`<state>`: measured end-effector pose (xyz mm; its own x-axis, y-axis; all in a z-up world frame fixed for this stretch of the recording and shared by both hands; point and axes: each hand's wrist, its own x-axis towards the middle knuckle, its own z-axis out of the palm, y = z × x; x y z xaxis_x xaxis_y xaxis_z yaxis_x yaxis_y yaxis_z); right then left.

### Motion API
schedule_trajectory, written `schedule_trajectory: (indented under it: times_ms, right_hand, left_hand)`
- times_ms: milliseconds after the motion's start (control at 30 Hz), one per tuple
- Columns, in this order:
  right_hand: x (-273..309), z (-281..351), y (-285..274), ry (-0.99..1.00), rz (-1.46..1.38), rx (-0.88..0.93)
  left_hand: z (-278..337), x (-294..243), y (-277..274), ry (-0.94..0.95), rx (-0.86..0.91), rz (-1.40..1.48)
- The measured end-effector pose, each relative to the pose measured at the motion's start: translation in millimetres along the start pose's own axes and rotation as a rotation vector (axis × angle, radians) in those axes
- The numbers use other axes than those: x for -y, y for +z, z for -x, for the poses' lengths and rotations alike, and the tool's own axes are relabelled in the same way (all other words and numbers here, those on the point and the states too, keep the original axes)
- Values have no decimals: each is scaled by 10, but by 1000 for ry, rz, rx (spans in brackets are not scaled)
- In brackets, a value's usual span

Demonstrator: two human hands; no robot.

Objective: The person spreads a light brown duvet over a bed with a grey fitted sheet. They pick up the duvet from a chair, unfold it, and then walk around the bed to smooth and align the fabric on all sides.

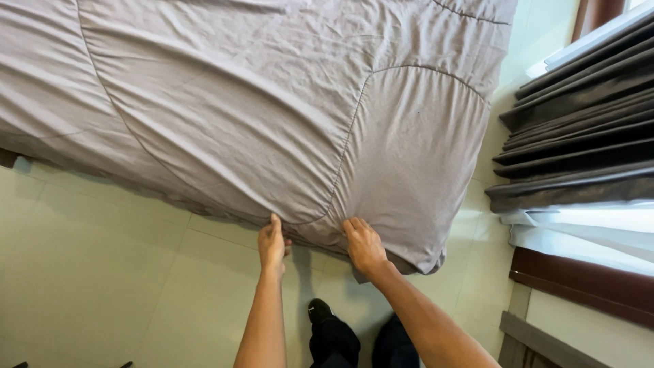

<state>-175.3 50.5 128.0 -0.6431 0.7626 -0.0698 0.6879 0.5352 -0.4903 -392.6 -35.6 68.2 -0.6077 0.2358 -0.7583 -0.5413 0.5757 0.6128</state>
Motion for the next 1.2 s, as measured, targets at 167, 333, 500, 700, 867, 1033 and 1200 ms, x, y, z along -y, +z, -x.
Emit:
schedule_trajectory:
  times_ms: [167, 333, 500, 700, 867, 1033, 1200]
  right_hand:
    - [81, 92, -32, 32, -56, 55]
    - [128, 10, -123, 61, -89, 146]
    - [219, -43, -3, -23, 27, 133]
    - [1246, -527, 109, -83, 26, 29]
    - [1769, -1075, 614, -139, 31, 2]
    - [2342, -1568, 859, -127, -9, -66]
    - [2359, -1783, 1235, -3, 11, 49]
  left_hand:
    - [-214, 258, -86, 308, -16, -286]
    - [-51, 293, -353, 379, -93, -492]
    - [-80, 319, -333, 393, -137, -538]
    - [-258, 364, -547, 379, 51, -540]
    - [-1224, 31, -1028, 463, -18, -205]
    - [-1850, -1103, -1621, 386, -268, 72]
    - [-2098, -1359, -2069, 553, -220, -541]
